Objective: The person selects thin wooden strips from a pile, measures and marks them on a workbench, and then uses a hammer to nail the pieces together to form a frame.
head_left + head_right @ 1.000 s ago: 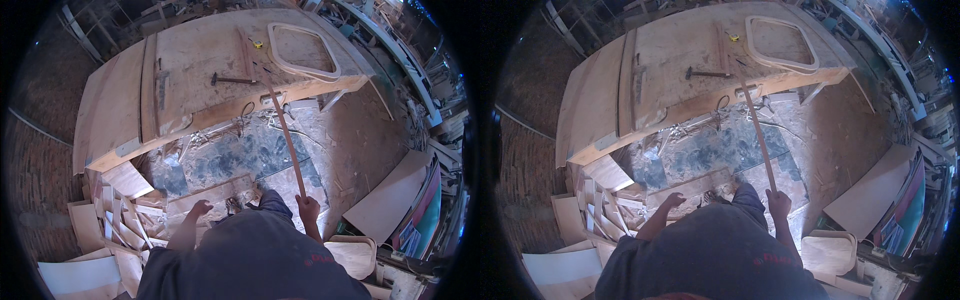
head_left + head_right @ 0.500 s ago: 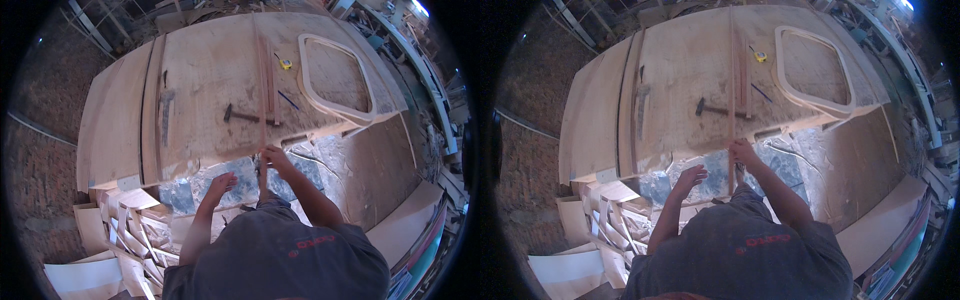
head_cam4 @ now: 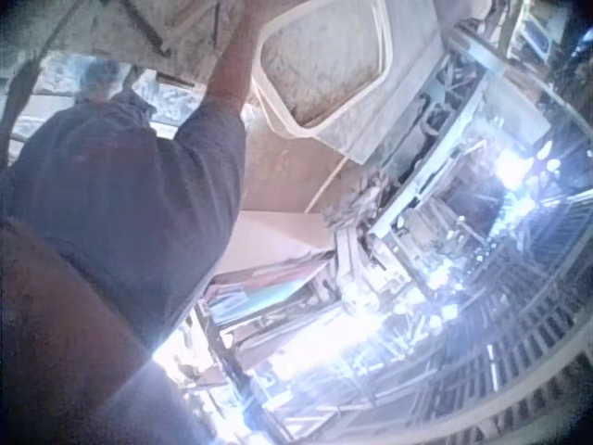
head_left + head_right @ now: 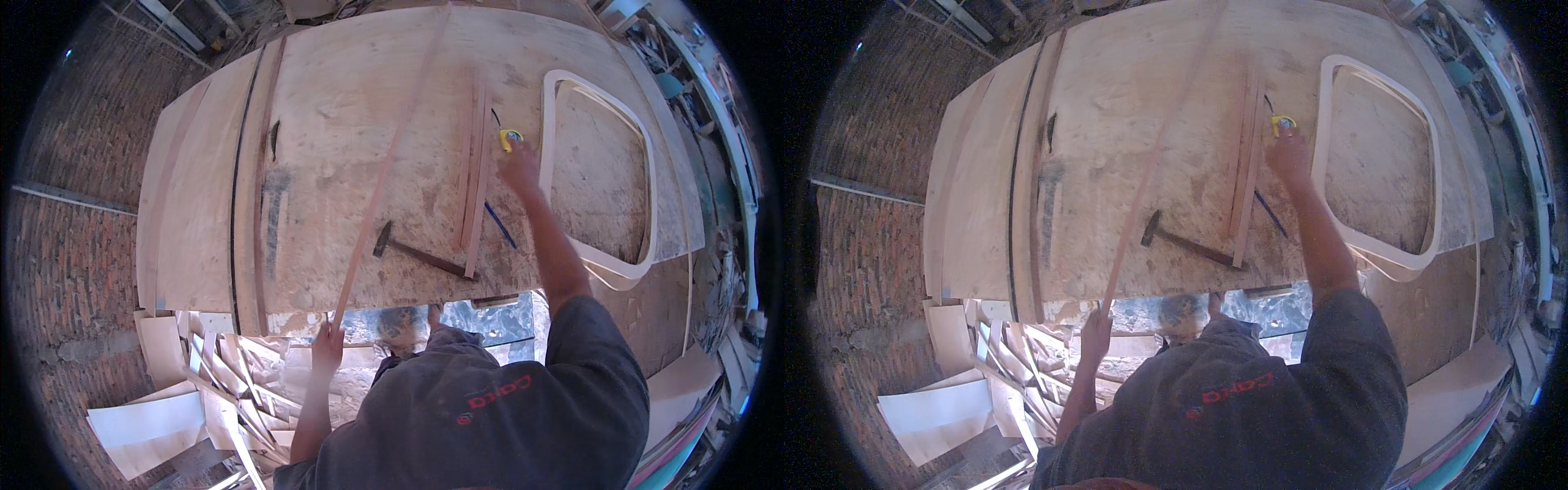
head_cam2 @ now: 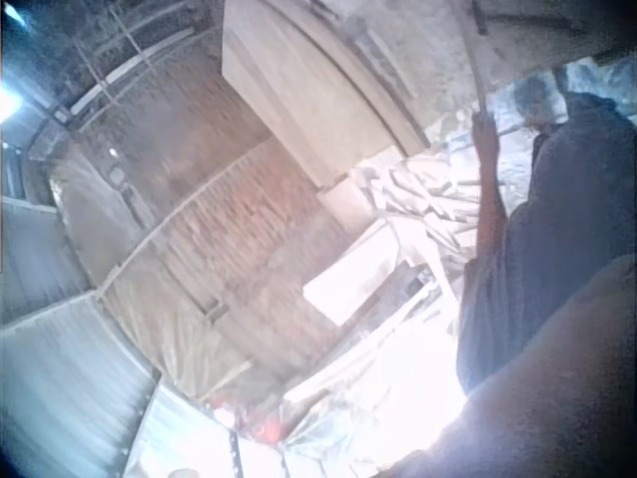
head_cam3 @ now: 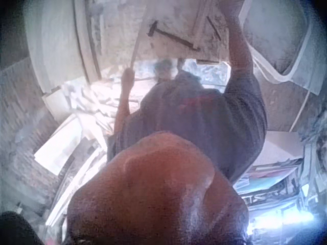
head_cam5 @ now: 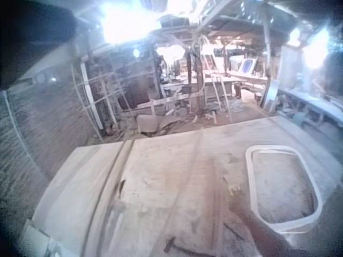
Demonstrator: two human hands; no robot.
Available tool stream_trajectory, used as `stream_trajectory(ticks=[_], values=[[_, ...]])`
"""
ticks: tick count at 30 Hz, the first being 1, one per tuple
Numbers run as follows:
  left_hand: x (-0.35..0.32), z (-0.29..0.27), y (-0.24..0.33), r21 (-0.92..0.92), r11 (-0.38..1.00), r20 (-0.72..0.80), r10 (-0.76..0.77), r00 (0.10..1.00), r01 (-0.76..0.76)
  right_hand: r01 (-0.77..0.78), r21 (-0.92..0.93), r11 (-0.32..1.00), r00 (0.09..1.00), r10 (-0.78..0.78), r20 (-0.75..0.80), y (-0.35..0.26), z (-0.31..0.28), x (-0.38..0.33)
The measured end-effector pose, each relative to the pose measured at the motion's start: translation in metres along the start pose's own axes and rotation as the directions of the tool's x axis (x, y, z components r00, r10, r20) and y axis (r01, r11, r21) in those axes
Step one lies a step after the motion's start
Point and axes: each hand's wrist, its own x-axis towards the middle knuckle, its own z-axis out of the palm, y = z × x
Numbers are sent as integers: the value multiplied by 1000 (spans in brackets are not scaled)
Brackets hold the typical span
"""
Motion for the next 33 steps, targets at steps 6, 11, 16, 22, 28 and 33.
stream_trajectory(ticks=[6,11,16,22,28,33], values=[[-139,-10,-95,245,943,100,-256,962,225,177,-200,964,933,-100,345,4,18,62],[-157,-17,-144,179,917,161,-384,909,356,138,-240,961,847,11,531,37,52,83],[-141,-35,-150,362,915,197,-264,944,180,-246,-41,968,876,241,418,-12,14,55],[-104,-49,-160,151,983,241,-135,961,100,-501,602,622,860,284,423,5,10,-6],[-59,-57,-109,-103,964,45,-243,969,247,-584,761,-283,770,102,630,-83,-56,-137],[-33,-60,-96,302,948,76,-129,989,100,-653,590,-474,721,-151,677,-163,-75,-220]])
